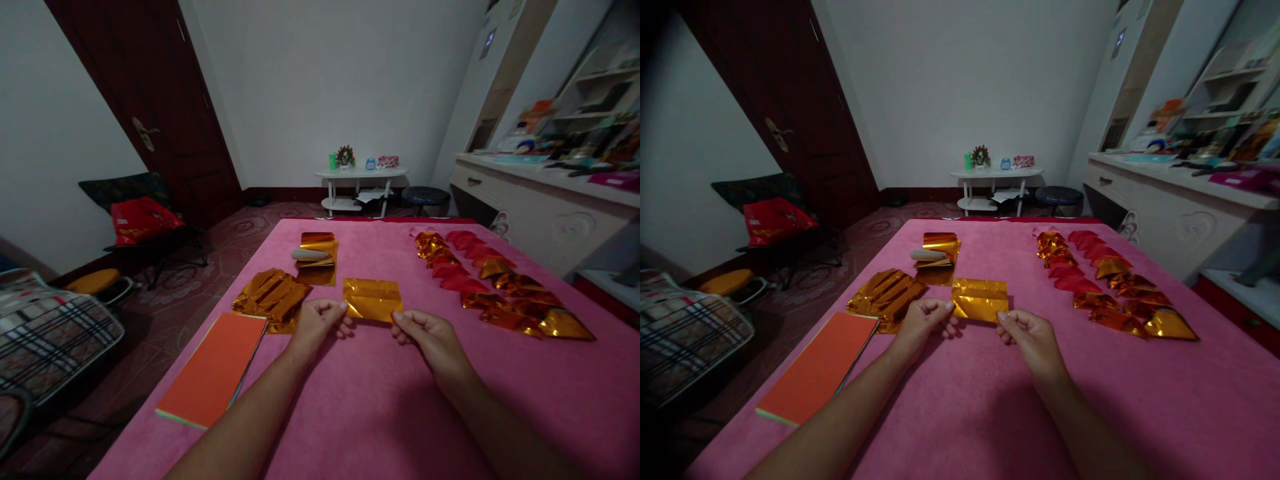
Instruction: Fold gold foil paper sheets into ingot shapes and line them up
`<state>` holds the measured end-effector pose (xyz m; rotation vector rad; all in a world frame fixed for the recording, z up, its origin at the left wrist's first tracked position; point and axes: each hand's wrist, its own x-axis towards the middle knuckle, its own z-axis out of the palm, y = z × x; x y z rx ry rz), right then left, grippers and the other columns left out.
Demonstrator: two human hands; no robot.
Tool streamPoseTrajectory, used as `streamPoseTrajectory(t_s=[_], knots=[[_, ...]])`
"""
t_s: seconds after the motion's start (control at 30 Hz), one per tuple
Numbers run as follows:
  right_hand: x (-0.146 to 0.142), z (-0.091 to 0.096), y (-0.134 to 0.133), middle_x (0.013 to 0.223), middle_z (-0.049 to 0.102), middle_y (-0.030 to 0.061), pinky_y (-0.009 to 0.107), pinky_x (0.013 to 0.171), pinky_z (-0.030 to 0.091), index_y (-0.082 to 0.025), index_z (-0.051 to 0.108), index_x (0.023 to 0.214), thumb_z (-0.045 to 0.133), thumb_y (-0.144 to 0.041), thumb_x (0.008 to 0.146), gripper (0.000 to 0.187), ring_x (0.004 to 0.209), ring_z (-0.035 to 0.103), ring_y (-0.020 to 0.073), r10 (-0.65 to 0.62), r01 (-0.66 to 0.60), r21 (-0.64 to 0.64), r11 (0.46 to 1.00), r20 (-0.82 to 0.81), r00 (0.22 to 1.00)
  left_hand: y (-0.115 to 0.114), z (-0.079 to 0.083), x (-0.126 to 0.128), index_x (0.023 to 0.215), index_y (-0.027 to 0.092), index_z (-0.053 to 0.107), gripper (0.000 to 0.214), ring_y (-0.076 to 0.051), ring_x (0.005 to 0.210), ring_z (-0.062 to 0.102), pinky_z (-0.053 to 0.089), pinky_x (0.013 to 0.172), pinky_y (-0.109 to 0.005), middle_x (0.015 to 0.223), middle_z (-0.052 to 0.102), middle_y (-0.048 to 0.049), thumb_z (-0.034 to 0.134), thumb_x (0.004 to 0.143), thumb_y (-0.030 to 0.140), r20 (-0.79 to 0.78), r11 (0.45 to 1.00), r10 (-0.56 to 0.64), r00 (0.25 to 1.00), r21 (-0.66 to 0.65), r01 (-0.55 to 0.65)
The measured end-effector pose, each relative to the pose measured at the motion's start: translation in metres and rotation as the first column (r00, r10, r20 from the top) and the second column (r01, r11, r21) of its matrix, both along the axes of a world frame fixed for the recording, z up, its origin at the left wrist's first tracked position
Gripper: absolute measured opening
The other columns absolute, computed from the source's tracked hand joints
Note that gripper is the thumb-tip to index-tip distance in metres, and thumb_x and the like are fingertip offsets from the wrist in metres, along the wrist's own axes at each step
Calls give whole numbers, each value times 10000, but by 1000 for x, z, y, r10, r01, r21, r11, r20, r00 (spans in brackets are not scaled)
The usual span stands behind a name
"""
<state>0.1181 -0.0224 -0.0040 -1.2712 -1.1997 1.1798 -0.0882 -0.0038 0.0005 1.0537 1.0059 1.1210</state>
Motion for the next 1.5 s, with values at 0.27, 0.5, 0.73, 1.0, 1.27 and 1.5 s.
streamPoseTrajectory(t_s=[0.27,0.5,0.73,1.0,1.27,1.5], knots=[[1,-2,0,599,617,34,245,557,410,-144,653,623,691,-500,722,371,561,518,119,-6,7,18,1000,-16,1000,0,0,1,639,81,631,383,-106,450,601,426,439,-180,565,669,-80,742,675,446,0,1000,2,1000,6,-2],[-1,-3,-1,583,607,34,248,541,404,-142,646,601,665,-500,746,386,542,513,118,-27,27,41,999,-8,1000,0,2,1,660,83,648,382,-125,468,614,429,446,-199,592,687,-96,736,680,453,-23,1000,-5,1000,-4,5],[-3,-1,-2,569,597,32,251,518,400,-141,642,594,675,-530,721,411,520,506,118,-66,66,39,997,-1,998,0,1,1,641,84,646,400,-122,455,606,432,443,-203,573,683,-98,733,680,473,-32,1000,-7,999,3,7],[-4,1,-3,565,593,19,238,523,399,-146,627,581,699,-501,701,381,520,506,107,-78,77,33,996,20,997,0,2,2,612,92,637,415,-114,431,589,422,430,-198,539,668,-92,707,696,492,-67,1000,-8,998,1,8],[2,-4,1,505,558,6,220,432,344,-155,588,552,682,-539,677,415,445,470,95,-127,129,-9,992,99,987,0,-2,4,568,92,624,351,-87,403,557,386,398,-172,520,637,-60,672,732,399,-146,1000,24,989,13,-22],[-2,3,-1,487,552,7,221,427,339,-164,578,526,671,-556,658,424,436,461,96,-116,118,-5,993,131,985,1,-3,4,617,105,603,464,-112,440,597,418,409,-188,588,667,-84,610,761,546,-121,1000,15,993,9,-15]])
